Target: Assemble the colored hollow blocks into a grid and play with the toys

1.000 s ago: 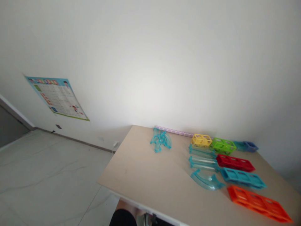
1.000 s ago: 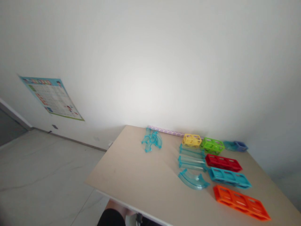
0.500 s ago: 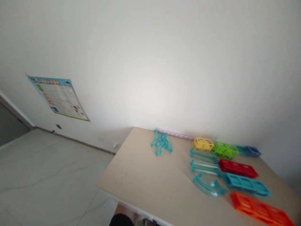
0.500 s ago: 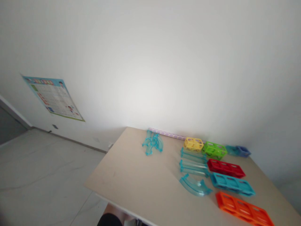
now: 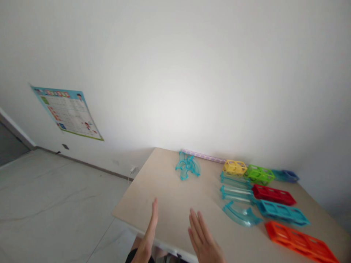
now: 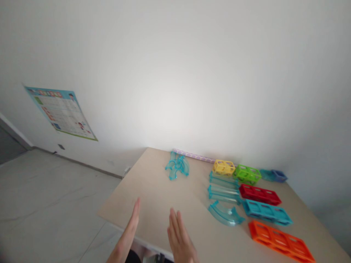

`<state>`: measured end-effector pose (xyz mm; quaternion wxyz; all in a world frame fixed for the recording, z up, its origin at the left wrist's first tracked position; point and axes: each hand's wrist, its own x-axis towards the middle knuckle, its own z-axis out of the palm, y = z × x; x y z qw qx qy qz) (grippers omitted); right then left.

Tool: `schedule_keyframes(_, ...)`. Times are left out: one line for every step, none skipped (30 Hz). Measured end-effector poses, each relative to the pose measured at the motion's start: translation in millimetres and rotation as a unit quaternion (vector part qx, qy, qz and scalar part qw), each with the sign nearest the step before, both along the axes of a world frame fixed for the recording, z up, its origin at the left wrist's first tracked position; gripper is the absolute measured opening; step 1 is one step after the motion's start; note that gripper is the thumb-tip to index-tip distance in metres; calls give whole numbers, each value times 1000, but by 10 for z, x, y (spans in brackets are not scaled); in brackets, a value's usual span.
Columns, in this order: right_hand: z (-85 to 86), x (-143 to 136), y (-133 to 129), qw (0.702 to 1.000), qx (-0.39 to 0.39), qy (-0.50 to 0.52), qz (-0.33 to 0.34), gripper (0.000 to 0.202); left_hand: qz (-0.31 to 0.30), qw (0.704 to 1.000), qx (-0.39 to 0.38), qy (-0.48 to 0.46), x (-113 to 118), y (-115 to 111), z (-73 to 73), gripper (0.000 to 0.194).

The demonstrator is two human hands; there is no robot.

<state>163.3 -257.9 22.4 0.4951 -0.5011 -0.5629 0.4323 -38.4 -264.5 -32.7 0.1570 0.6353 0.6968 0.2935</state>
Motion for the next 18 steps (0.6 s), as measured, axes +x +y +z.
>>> schedule_keyframes(-18, -88, 142, 1000, 13, 12, 1, 48, -3, 1000, 0, 0, 24, 80, 15, 96)
schedule_keyframes(-38, -175, 302, 999, 29, 30, 4, 49, -7, 1000, 2, 0, 63, 195, 40, 96)
schedule_keyframes(-62, -254, 477, 998, 48, 41, 1, 51, -12, 1000, 6, 2, 117, 341, 76, 96)
schedule_keyframes(-88, -321, 663, 998, 63, 12, -20, 53, -15, 1000, 9, 3, 185, 511, 119, 95)
schedule_keyframes(-117, -369, 853, 993, 81, -52, -68, 54, -19, 1000, 13, 4, 262, 691, 166, 94)
schedule_keyframes(-148, -398, 1038, 980, 90, -130, -119, 53, -23, 1000, 17, 7, 341, 872, 210, 92)
schedule_keyframes(-178, -404, 1209, 973, 91, -154, -145, 54, -25, 999, 20, 12, 417, 1040, 248, 90)
schedule_keyframes(-206, -392, 1359, 969, 94, -166, -159, 54, -26, 999, 23, 18, 483, 1188, 273, 87)
schedule_keyframes(-232, -364, 1484, 963, 96, -179, -175, 53, -27, 999, 28, 28, 535, 1310, 284, 83)
schedule_keyframes(-254, -328, 1581, 961, 97, -186, -183, 52, -28, 998, 33, 38, 570, 1404, 281, 82)
schedule_keyframes(-273, -289, 1654, 958, 97, -193, -191, 52, -24, 998, 35, 47, 589, 1472, 267, 82)
schedule_keyframes(-287, -253, 1705, 955, 97, -199, -198, 52, -23, 997, 37, 56, 594, 1518, 245, 82)
schedule_keyframes(-297, -224, 1741, 953, 96, -205, -203, 51, -22, 997, 40, 63, 591, 1548, 220, 83)
schedule_keyframes(-304, -203, 1768, 950, 95, -210, -209, 51, -22, 996, 43, 70, 585, 1568, 195, 84)
schedule_keyframes(-310, -191, 1792, 948, 94, -215, -214, 50, -24, 996, 46, 76, 578, 1584, 174, 84)
schedule_keyframes(-314, -187, 1816, 946, 93, -219, -220, 50, -25, 995, 49, 81, 576, 1602, 159, 84)
schedule_keyframes(-317, -189, 1843, 944, 92, -222, -226, 50, -24, 995, 50, 85, 578, 1622, 149, 83)
schedule_keyframes(-321, -194, 1875, 942, 92, -225, -232, 51, -22, 995, 50, 88, 586, 1648, 144, 82)
